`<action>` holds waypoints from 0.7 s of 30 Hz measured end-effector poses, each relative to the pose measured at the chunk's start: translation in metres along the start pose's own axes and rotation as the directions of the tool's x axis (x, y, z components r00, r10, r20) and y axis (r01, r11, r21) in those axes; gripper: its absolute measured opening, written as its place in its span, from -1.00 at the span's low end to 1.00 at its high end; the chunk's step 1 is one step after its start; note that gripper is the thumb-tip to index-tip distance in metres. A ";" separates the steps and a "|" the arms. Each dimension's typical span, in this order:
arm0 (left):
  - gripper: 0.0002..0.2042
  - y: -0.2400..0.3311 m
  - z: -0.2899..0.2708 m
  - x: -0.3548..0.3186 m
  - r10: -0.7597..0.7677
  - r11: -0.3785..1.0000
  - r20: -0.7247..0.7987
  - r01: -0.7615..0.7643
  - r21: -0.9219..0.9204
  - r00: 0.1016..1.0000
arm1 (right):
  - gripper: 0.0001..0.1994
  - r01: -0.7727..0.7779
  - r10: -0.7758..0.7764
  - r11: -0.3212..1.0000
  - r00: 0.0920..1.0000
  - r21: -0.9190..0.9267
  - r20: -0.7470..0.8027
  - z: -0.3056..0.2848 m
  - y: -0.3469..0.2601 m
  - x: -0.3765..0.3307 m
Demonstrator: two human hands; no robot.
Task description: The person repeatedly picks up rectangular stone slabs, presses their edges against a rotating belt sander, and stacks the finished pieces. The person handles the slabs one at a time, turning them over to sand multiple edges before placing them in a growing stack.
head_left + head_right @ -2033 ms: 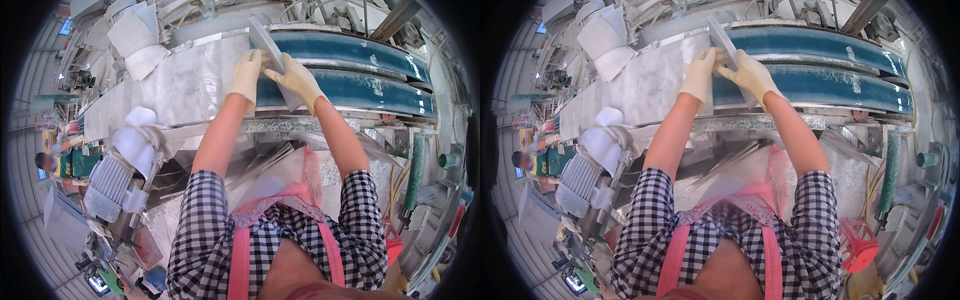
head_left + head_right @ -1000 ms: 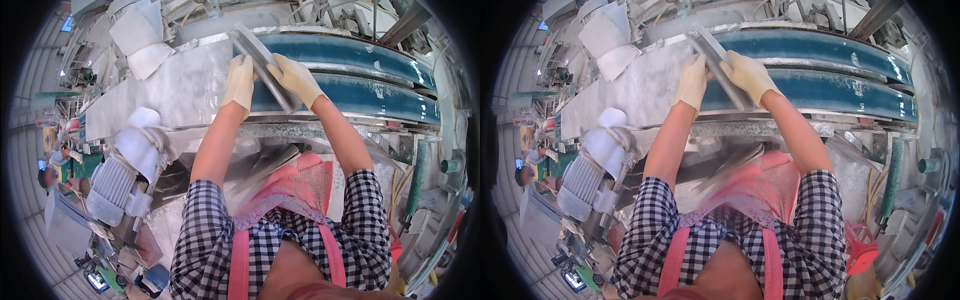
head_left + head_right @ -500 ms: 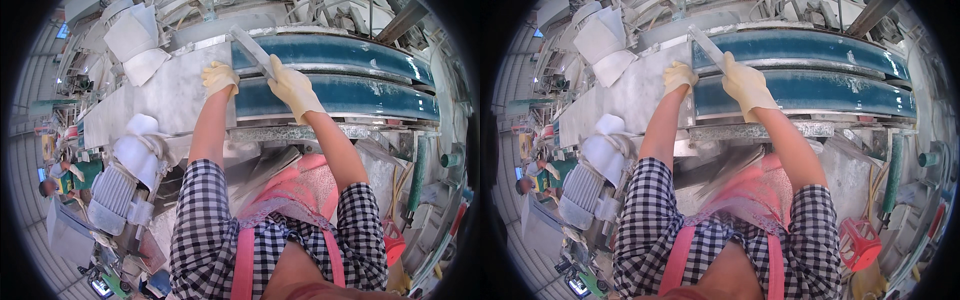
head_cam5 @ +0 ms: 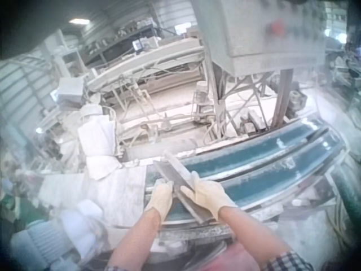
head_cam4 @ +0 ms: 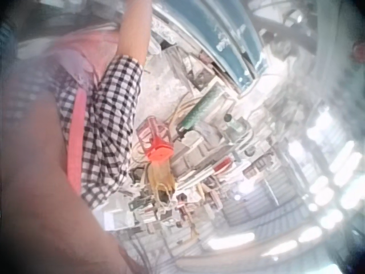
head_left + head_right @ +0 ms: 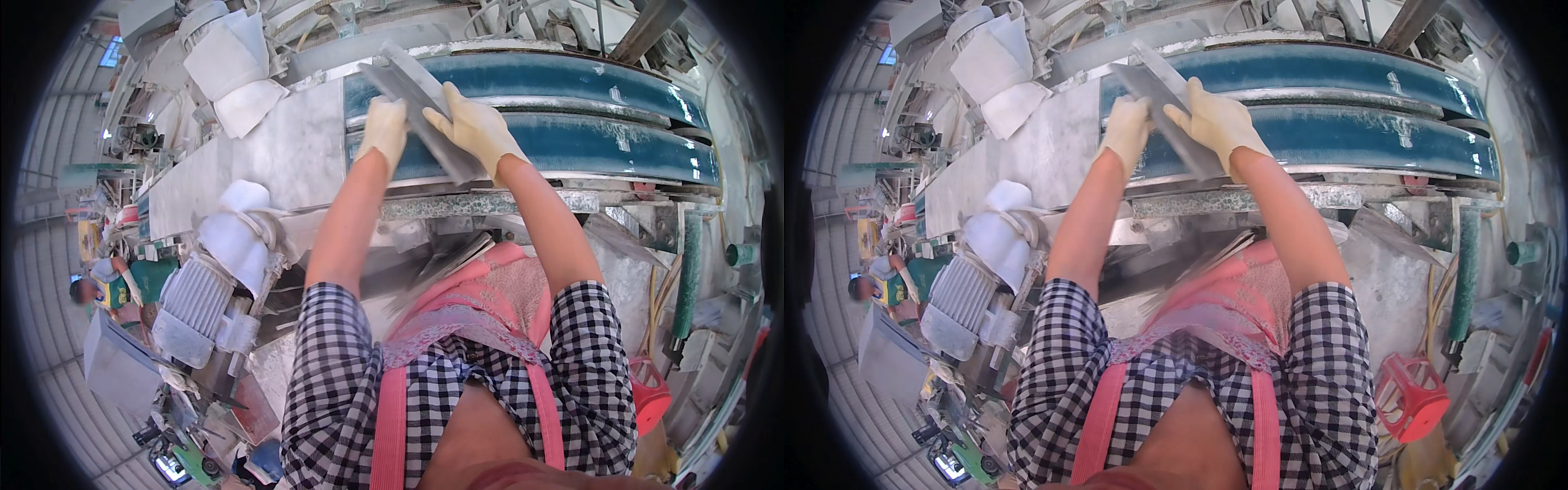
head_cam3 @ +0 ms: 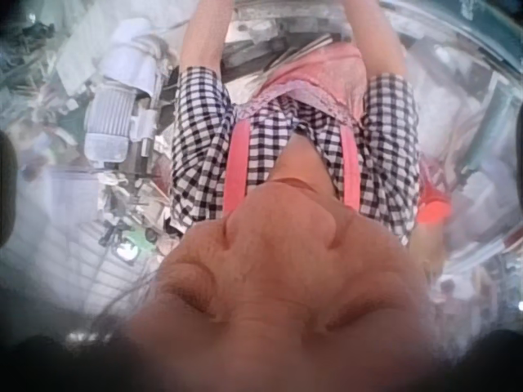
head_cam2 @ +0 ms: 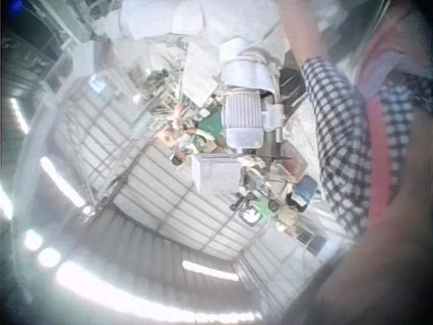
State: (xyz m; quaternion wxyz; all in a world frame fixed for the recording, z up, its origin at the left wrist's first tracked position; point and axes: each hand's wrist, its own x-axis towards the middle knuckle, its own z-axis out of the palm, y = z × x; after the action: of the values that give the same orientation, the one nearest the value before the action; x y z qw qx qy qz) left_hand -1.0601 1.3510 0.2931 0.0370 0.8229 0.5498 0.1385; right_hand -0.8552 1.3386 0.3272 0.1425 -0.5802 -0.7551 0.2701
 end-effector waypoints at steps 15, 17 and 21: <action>-0.21 -0.124 0.035 -0.011 -0.889 0.456 0.201 0.840 0.295 0.412 | -0.37 -0.020 0.024 0.992 0.999 -0.123 0.029 0.005 0.008 0.003; -0.43 -0.122 0.043 0.003 -0.920 0.392 0.124 0.885 0.251 0.372 | -0.39 -0.010 0.012 0.993 1.000 -0.114 0.012 0.005 0.011 0.003; -0.67 -0.108 0.016 0.009 -0.926 0.376 -0.013 0.925 0.052 0.377 | -0.41 0.025 -0.029 0.994 0.999 -0.102 -0.038 0.008 0.017 0.004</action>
State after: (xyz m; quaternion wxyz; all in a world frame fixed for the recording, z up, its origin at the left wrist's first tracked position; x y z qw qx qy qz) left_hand -1.1492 1.4034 0.2568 0.0922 0.3782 0.9183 0.0727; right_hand -0.8473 1.3430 0.3107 0.1314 -0.5816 -0.7727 0.2177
